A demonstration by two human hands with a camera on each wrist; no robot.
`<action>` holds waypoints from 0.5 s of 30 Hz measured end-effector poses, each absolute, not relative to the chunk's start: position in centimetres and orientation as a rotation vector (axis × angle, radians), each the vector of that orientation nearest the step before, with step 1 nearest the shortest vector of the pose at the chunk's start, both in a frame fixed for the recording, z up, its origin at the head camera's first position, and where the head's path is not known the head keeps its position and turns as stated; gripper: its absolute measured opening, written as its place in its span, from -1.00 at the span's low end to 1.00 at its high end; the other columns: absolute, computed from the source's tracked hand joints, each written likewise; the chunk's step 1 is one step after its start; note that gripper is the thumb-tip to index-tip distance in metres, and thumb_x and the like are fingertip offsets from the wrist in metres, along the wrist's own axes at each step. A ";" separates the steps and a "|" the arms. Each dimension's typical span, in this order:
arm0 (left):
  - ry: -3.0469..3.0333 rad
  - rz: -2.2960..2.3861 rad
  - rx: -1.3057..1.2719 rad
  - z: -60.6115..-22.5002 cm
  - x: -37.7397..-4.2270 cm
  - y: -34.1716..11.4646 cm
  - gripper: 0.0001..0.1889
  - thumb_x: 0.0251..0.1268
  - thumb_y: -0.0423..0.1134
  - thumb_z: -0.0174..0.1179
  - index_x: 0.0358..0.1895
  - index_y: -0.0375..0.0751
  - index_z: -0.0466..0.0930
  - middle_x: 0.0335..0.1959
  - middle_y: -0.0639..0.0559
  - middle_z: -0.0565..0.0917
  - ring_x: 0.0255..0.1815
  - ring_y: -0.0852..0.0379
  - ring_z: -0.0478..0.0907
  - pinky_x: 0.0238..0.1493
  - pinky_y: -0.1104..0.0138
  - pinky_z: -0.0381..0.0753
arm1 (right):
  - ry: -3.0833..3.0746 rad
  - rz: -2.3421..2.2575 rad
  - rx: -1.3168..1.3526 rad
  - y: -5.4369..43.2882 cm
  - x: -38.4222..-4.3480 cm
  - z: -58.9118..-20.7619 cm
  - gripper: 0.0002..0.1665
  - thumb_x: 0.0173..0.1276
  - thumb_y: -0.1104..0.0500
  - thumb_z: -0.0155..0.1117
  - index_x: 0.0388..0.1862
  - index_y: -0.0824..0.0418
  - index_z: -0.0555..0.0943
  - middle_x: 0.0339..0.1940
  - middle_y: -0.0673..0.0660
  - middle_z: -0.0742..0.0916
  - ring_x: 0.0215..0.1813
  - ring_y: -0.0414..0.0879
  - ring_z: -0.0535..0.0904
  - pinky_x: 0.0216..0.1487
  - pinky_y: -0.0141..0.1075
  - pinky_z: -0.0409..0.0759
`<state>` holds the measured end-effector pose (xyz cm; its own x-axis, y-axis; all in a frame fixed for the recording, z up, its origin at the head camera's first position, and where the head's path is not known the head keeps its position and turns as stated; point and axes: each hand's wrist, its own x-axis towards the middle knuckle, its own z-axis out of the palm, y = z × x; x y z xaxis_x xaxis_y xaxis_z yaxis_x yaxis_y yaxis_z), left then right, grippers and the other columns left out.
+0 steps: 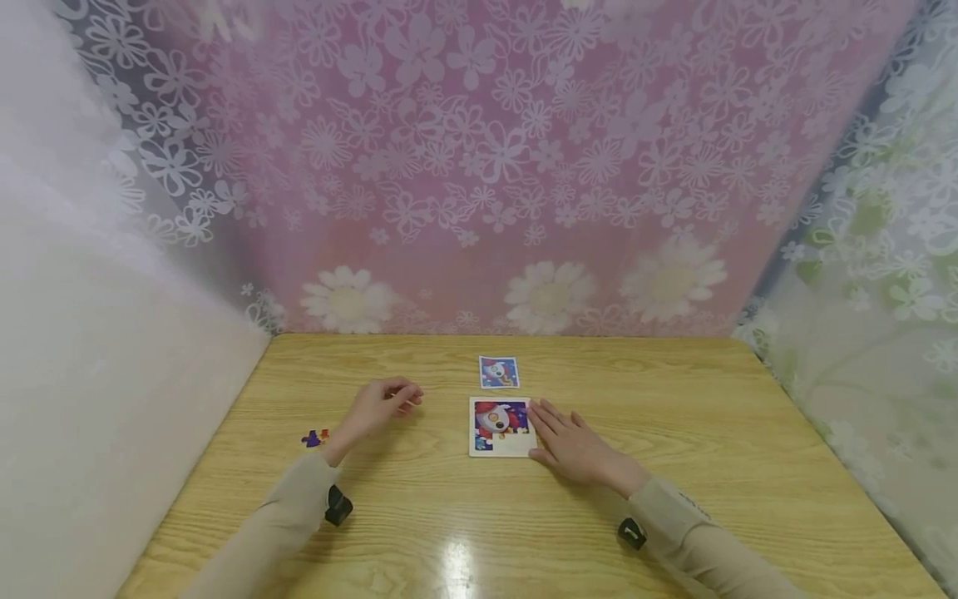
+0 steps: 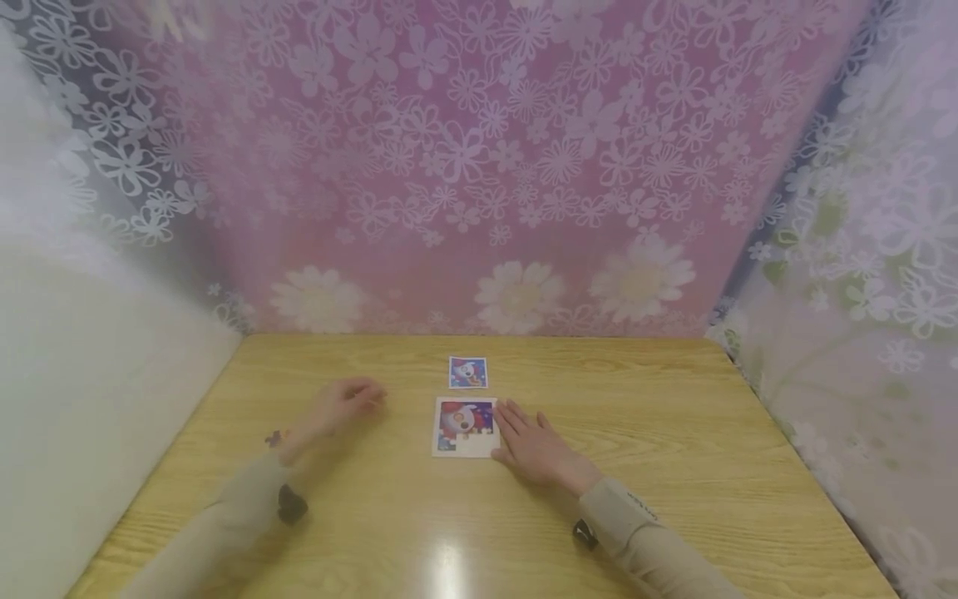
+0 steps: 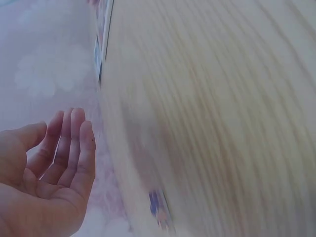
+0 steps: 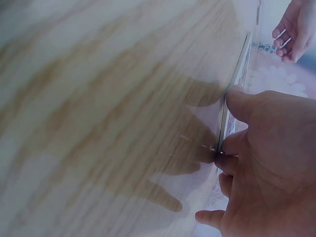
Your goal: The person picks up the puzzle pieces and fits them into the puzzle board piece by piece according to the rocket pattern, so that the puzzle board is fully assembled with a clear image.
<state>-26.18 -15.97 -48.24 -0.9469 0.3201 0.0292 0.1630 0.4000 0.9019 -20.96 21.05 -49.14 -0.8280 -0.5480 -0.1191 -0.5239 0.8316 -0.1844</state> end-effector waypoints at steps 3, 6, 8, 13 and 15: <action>2.513 1.610 0.455 -48.0 -25.9 -17.6 -0.61 0.63 -0.12 0.03 0.16 -0.39 0.62 -0.03 -0.25 0.73 -0.06 -0.18 0.72 -0.03 0.10 0.75 | 2.851 -0.236 -0.851 21.1 -20.9 -49.2 -0.17 0.64 -0.14 -0.04 0.64 0.31 0.07 0.66 0.26 0.14 0.66 0.21 -0.05 0.49 0.39 0.07; 2.537 1.627 0.454 -47.6 -25.5 -19.2 -0.59 0.64 -0.10 0.02 0.19 -0.38 0.60 0.02 -0.23 0.72 -0.01 -0.18 0.71 0.01 0.06 0.73 | 2.853 -0.257 -0.872 21.1 -20.9 -49.1 -0.17 0.64 -0.15 -0.05 0.63 0.34 0.08 0.65 0.29 0.16 0.65 0.24 -0.03 0.47 0.41 0.07; 2.552 1.652 0.435 -47.3 -25.1 -20.2 -0.59 0.64 -0.10 0.01 0.21 -0.38 0.59 0.05 -0.24 0.71 0.02 -0.19 0.70 0.03 0.07 0.72 | 2.850 -0.267 -0.881 21.1 -20.9 -49.0 -0.17 0.64 -0.14 -0.04 0.62 0.36 0.09 0.64 0.31 0.17 0.64 0.26 -0.01 0.46 0.43 0.06; 2.619 1.673 0.406 -47.0 -24.1 -23.0 -0.58 0.64 -0.12 0.02 0.26 -0.41 0.54 0.12 -0.32 0.67 0.07 -0.25 0.67 0.07 0.11 0.71 | 2.844 -0.239 -0.843 21.0 -21.0 -49.1 -0.16 0.64 -0.15 -0.04 0.64 0.30 0.06 0.67 0.25 0.13 0.66 0.21 -0.05 0.49 0.39 0.06; 2.651 1.655 0.391 -47.0 -23.5 -24.1 -0.57 0.63 -0.14 0.03 0.28 -0.43 0.52 0.15 -0.35 0.65 0.10 -0.28 0.65 0.09 0.10 0.70 | 2.844 -0.230 -0.833 21.1 -21.1 -49.3 -0.16 0.64 -0.17 -0.05 0.65 0.28 0.05 0.67 0.22 0.12 0.67 0.18 -0.07 0.50 0.37 0.06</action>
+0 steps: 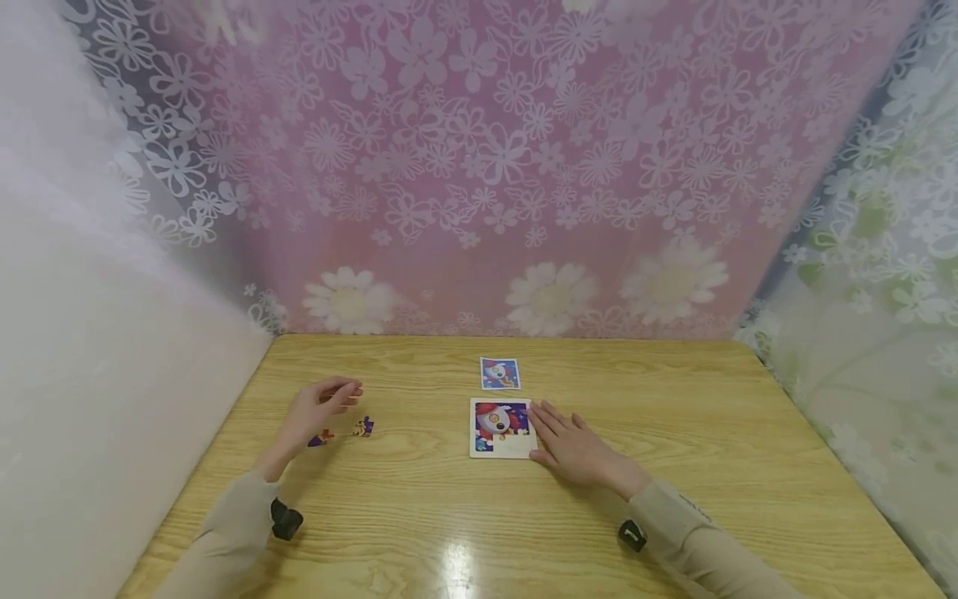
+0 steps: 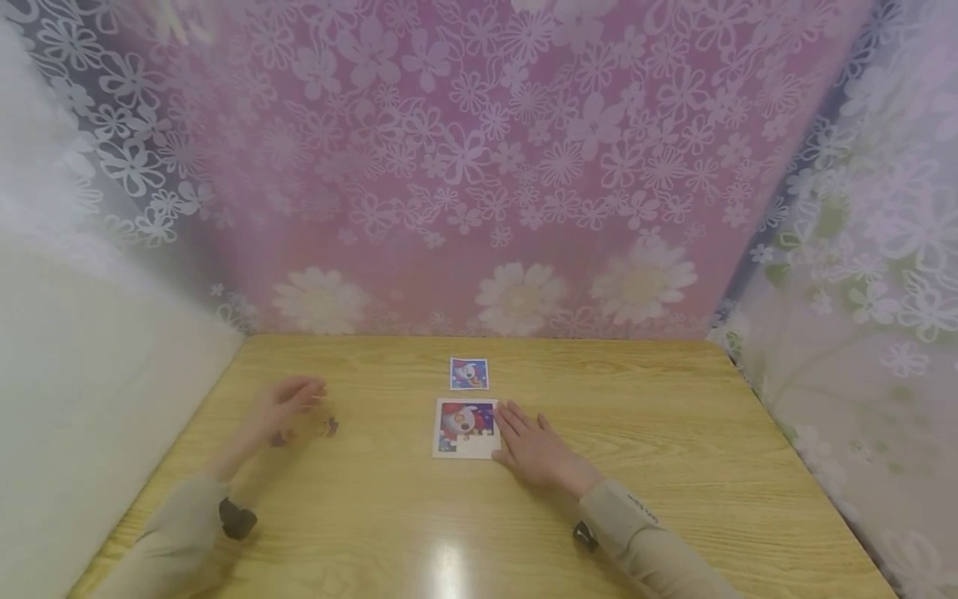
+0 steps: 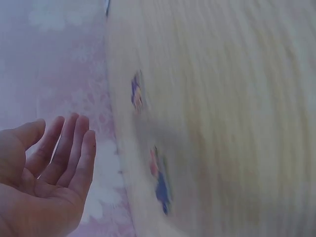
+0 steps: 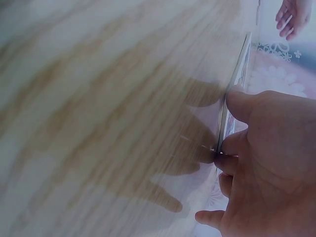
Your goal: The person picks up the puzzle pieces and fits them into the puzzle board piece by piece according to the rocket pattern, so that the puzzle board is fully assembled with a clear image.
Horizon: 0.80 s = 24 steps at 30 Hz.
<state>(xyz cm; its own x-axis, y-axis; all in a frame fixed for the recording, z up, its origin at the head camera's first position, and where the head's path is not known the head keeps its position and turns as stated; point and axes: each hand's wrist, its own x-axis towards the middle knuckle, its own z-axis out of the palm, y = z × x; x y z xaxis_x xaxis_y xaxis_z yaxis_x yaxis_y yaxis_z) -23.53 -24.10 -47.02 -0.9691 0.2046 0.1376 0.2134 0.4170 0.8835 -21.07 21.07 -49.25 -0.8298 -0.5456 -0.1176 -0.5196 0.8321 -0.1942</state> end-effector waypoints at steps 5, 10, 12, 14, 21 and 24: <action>-2.713 -1.464 -0.314 -47.4 -22.1 -26.7 -0.59 0.58 -0.16 0.12 0.26 -0.41 0.55 0.13 -0.33 0.66 0.07 -0.25 0.66 -0.05 0.17 0.75 | 2.850 -0.230 -0.843 21.1 -21.1 -49.5 -0.15 0.64 -0.18 -0.05 0.65 0.26 0.04 0.67 0.21 0.12 0.67 0.16 -0.07 0.50 0.37 0.08; -2.820 -1.274 -0.230 -47.9 -21.1 -28.6 -0.68 0.50 -0.22 0.22 0.16 -0.36 0.63 0.02 -0.24 0.72 -0.02 -0.16 0.69 -0.10 0.22 0.71 | 2.850 -0.241 -0.847 21.2 -21.2 -49.5 -0.15 0.64 -0.18 -0.05 0.65 0.28 0.04 0.67 0.23 0.13 0.67 0.18 -0.06 0.48 0.39 0.07; -2.858 -1.217 -0.205 -48.0 -20.8 -29.1 -0.70 0.45 -0.25 0.27 0.11 -0.35 0.66 -0.03 -0.21 0.74 -0.06 -0.13 0.70 -0.08 0.17 0.72 | 2.851 -0.246 -0.847 21.2 -21.1 -49.5 -0.15 0.64 -0.18 -0.06 0.65 0.28 0.04 0.67 0.24 0.13 0.67 0.18 -0.06 0.48 0.39 0.07; -2.898 -1.176 -0.210 -47.9 -20.6 -29.5 -0.71 0.40 -0.27 0.32 0.07 -0.37 0.68 -0.06 -0.22 0.75 -0.11 -0.12 0.71 -0.10 0.11 0.72 | 2.854 -0.231 -0.837 21.2 -21.1 -49.5 -0.16 0.64 -0.18 -0.06 0.65 0.27 0.05 0.67 0.22 0.13 0.67 0.17 -0.06 0.50 0.37 0.08; -2.998 -1.073 -0.206 -47.5 -19.9 -29.6 -0.69 0.26 -0.28 0.43 0.00 -0.39 0.70 -0.13 -0.24 0.75 -0.15 -0.13 0.70 -0.10 0.02 0.70 | 2.852 -0.224 -0.826 21.1 -21.0 -49.2 -0.17 0.65 -0.16 -0.06 0.65 0.29 0.06 0.67 0.22 0.13 0.67 0.17 -0.06 0.50 0.36 0.07; -3.011 -1.023 -0.222 -47.7 -20.0 -29.5 -0.71 0.24 -0.28 0.44 -0.04 -0.36 0.72 -0.19 -0.19 0.75 -0.17 -0.11 0.69 -0.12 0.02 0.70 | 2.841 -0.220 -0.820 21.0 -20.9 -49.0 -0.17 0.65 -0.15 -0.06 0.65 0.29 0.06 0.67 0.23 0.13 0.67 0.17 -0.06 0.51 0.36 0.05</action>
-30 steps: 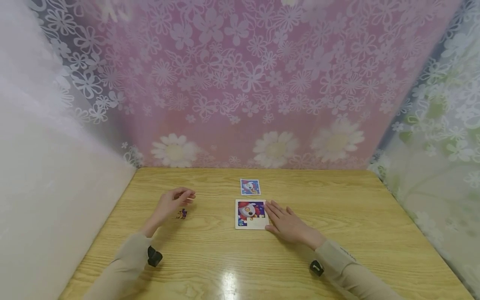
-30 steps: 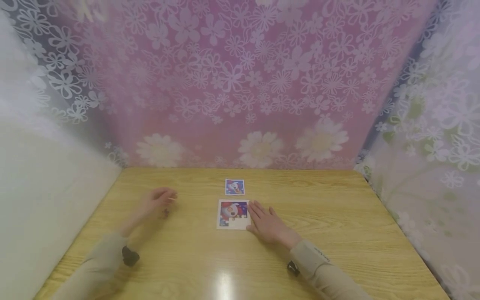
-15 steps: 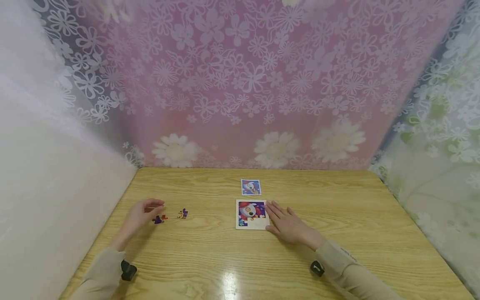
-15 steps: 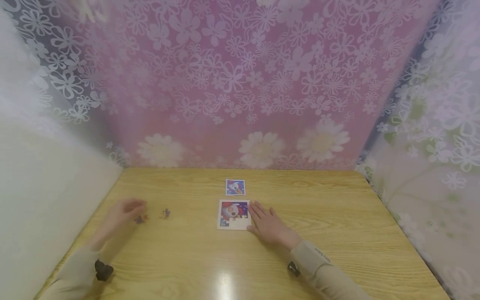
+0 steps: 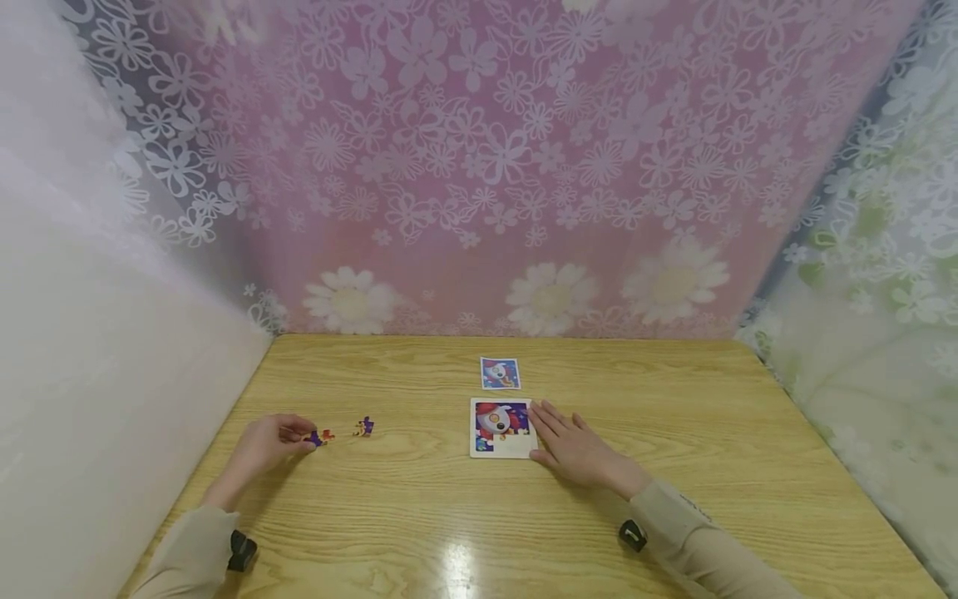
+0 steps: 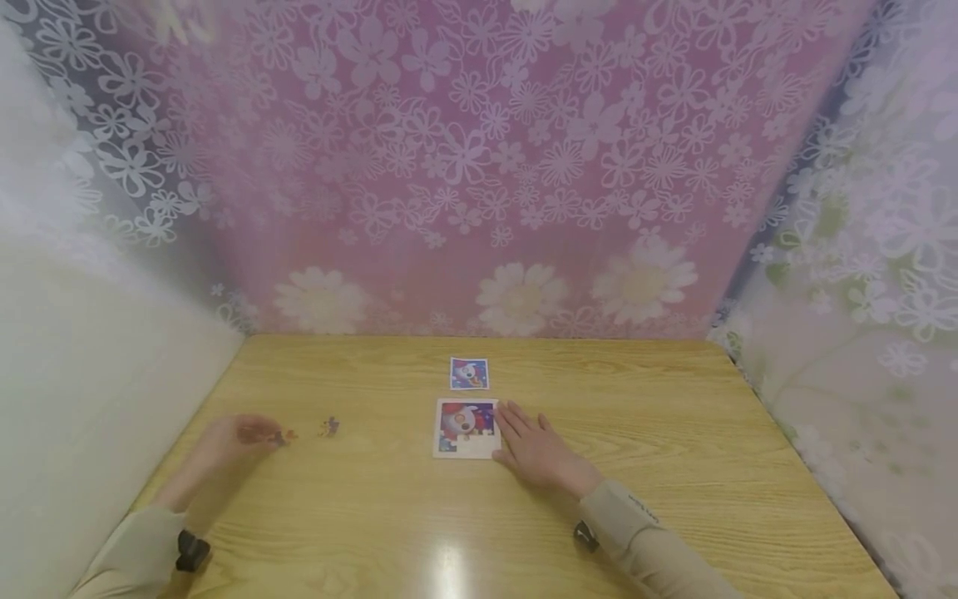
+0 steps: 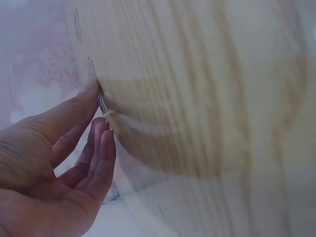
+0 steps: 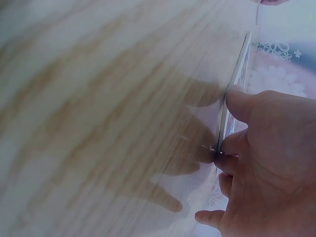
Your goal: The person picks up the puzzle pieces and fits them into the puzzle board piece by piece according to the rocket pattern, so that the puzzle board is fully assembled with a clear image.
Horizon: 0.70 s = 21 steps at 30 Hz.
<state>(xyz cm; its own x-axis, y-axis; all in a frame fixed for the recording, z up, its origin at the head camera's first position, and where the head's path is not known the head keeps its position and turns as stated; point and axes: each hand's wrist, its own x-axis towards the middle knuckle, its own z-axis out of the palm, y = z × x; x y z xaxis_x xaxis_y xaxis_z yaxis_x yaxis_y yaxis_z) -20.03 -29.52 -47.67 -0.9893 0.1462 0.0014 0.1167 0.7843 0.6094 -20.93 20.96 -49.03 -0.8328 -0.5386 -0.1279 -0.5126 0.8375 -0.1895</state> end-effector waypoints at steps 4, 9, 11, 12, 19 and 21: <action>2.927 0.975 0.226 -47.7 -20.2 -29.6 -0.74 0.19 -0.30 0.47 -0.10 -0.34 0.71 -0.27 -0.11 0.75 -0.22 -0.04 0.69 -0.16 0.07 0.70 | 2.835 -0.224 -0.824 21.0 -21.0 -49.0 -0.17 0.65 -0.14 -0.04 0.65 0.30 0.05 0.67 0.24 0.12 0.67 0.19 -0.07 0.50 0.37 0.05; 2.893 1.010 0.225 -47.6 -20.6 -29.7 -0.84 0.26 -0.33 0.42 -0.18 -0.29 0.66 -0.32 -0.02 0.73 -0.25 0.00 0.69 -0.18 0.09 0.67 | 2.851 -0.228 -0.841 21.1 -21.0 -49.3 -0.16 0.64 -0.15 -0.05 0.65 0.29 0.04 0.67 0.23 0.12 0.67 0.17 -0.07 0.50 0.37 0.06; 2.883 1.021 0.208 -47.7 -20.8 -29.8 -0.89 0.33 -0.30 0.36 -0.19 -0.24 0.67 -0.31 0.01 0.73 -0.23 0.01 0.69 -0.16 0.09 0.66 | 2.852 -0.250 -0.858 21.2 -21.0 -49.3 -0.16 0.64 -0.14 -0.04 0.64 0.32 0.06 0.66 0.26 0.14 0.66 0.20 -0.05 0.49 0.39 0.06; 2.884 1.021 0.205 -47.8 -20.9 -29.8 -0.90 0.37 -0.27 0.33 -0.18 -0.23 0.68 -0.30 0.02 0.73 -0.22 0.02 0.69 -0.16 0.10 0.66 | 2.853 -0.251 -0.865 21.2 -21.0 -49.3 -0.16 0.64 -0.14 -0.04 0.64 0.33 0.07 0.66 0.27 0.14 0.66 0.21 -0.04 0.48 0.39 0.06; 2.742 1.239 0.097 -47.9 -21.5 -29.8 -0.70 0.46 -0.11 0.27 -0.02 -0.31 0.68 -0.15 -0.09 0.76 -0.14 0.09 0.66 -0.20 0.29 0.61 | 2.844 -0.262 -0.850 21.1 -20.9 -49.2 -0.16 0.65 -0.15 -0.06 0.64 0.32 0.05 0.67 0.25 0.13 0.67 0.19 -0.06 0.50 0.39 0.04; 2.676 1.327 0.087 -47.7 -21.7 -29.5 -0.66 0.47 -0.12 0.26 0.03 -0.36 0.66 -0.11 -0.12 0.76 -0.11 0.10 0.67 -0.18 0.31 0.67 | 2.846 -0.251 -0.839 21.1 -20.9 -49.3 -0.17 0.64 -0.15 -0.06 0.65 0.29 0.05 0.67 0.23 0.12 0.67 0.17 -0.07 0.51 0.37 0.05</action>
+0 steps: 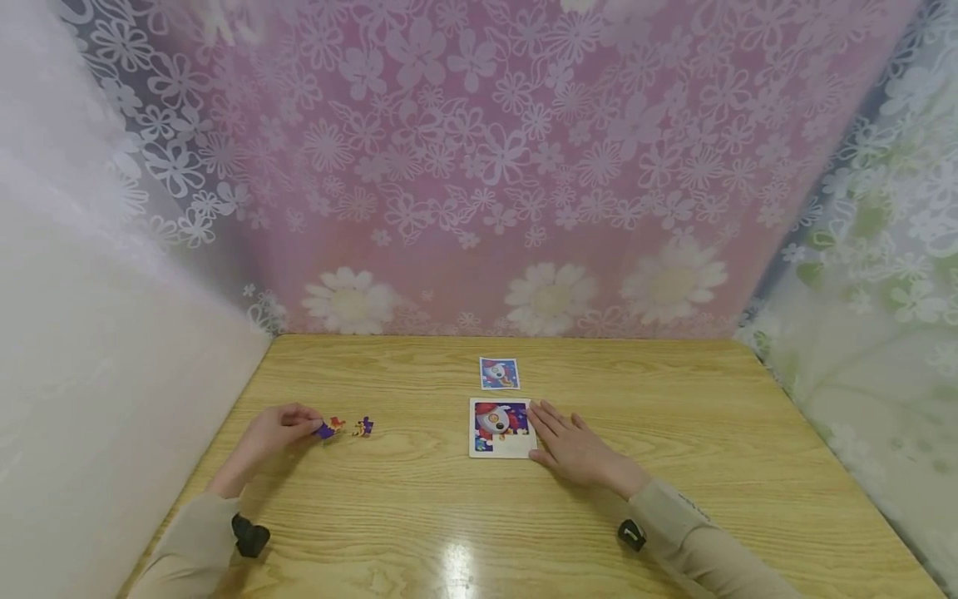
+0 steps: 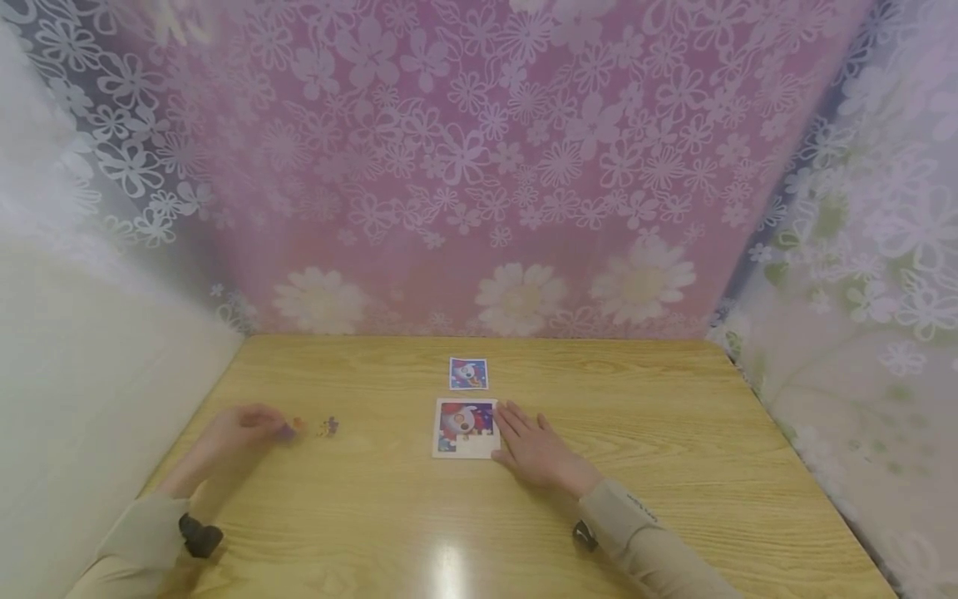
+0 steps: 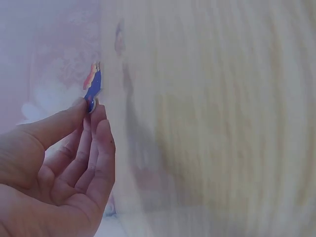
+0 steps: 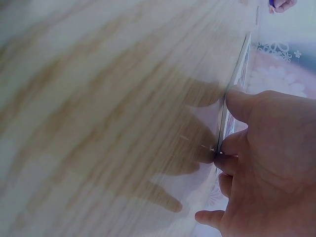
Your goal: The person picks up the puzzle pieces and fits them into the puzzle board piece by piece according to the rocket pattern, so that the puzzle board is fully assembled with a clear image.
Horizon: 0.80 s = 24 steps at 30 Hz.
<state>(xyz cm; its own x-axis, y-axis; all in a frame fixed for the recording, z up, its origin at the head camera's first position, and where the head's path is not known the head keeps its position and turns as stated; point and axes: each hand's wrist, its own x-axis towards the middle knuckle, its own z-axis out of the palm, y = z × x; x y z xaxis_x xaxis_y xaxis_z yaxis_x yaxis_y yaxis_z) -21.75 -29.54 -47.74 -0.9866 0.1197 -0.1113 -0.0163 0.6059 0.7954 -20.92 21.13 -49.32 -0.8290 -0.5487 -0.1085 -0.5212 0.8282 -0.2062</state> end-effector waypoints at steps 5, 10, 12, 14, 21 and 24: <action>2.547 1.507 0.087 -47.0 -22.3 -28.2 -0.63 0.48 -0.16 0.24 0.09 -0.45 0.60 -0.10 -0.14 0.76 -0.06 -0.02 0.71 -0.08 0.24 0.75 | 2.852 -0.263 -0.863 21.2 -20.9 -49.2 -0.18 0.64 -0.13 -0.02 0.63 0.33 0.09 0.65 0.28 0.16 0.65 0.23 -0.02 0.48 0.40 0.07; 2.520 1.564 0.090 -46.2 -22.8 -26.5 -0.64 0.47 -0.18 0.26 0.08 -0.45 0.62 -0.13 -0.11 0.76 -0.02 -0.09 0.70 0.01 0.17 0.73 | 2.847 -0.261 -0.870 21.0 -20.8 -48.9 -0.18 0.64 -0.12 -0.03 0.62 0.35 0.09 0.65 0.31 0.17 0.65 0.26 -0.01 0.48 0.40 0.06; 2.508 1.578 0.099 -46.0 -23.1 -25.8 -0.64 0.47 -0.18 0.26 0.08 -0.46 0.62 -0.12 -0.14 0.76 0.00 -0.12 0.70 0.04 0.13 0.72 | 2.843 -0.264 -0.863 21.0 -20.7 -48.7 -0.18 0.65 -0.12 -0.04 0.63 0.35 0.08 0.65 0.30 0.15 0.65 0.24 -0.03 0.49 0.39 0.04; 2.492 1.596 0.102 -45.9 -23.4 -25.1 -0.65 0.47 -0.19 0.26 0.08 -0.45 0.62 -0.11 -0.15 0.76 0.01 -0.13 0.70 0.07 0.11 0.71 | 2.845 -0.261 -0.861 21.0 -20.6 -48.7 -0.18 0.65 -0.13 -0.05 0.63 0.34 0.07 0.65 0.29 0.15 0.66 0.24 -0.04 0.49 0.39 0.03; 2.445 1.613 0.144 -45.4 -24.4 -22.7 -0.64 0.48 -0.17 0.25 0.10 -0.42 0.62 -0.08 -0.17 0.76 0.04 -0.21 0.68 0.10 0.02 0.69 | 2.849 -0.270 -0.847 21.0 -20.7 -48.9 -0.18 0.64 -0.13 -0.03 0.63 0.34 0.08 0.65 0.28 0.16 0.66 0.22 -0.04 0.50 0.39 0.04; 2.433 1.612 0.155 -45.3 -24.8 -21.4 -0.66 0.47 -0.16 0.26 0.08 -0.38 0.64 -0.09 -0.17 0.76 0.04 -0.24 0.68 0.08 -0.01 0.69 | 2.846 -0.246 -0.823 21.0 -20.8 -49.1 -0.17 0.64 -0.14 -0.04 0.65 0.29 0.05 0.67 0.23 0.13 0.67 0.18 -0.06 0.51 0.36 0.04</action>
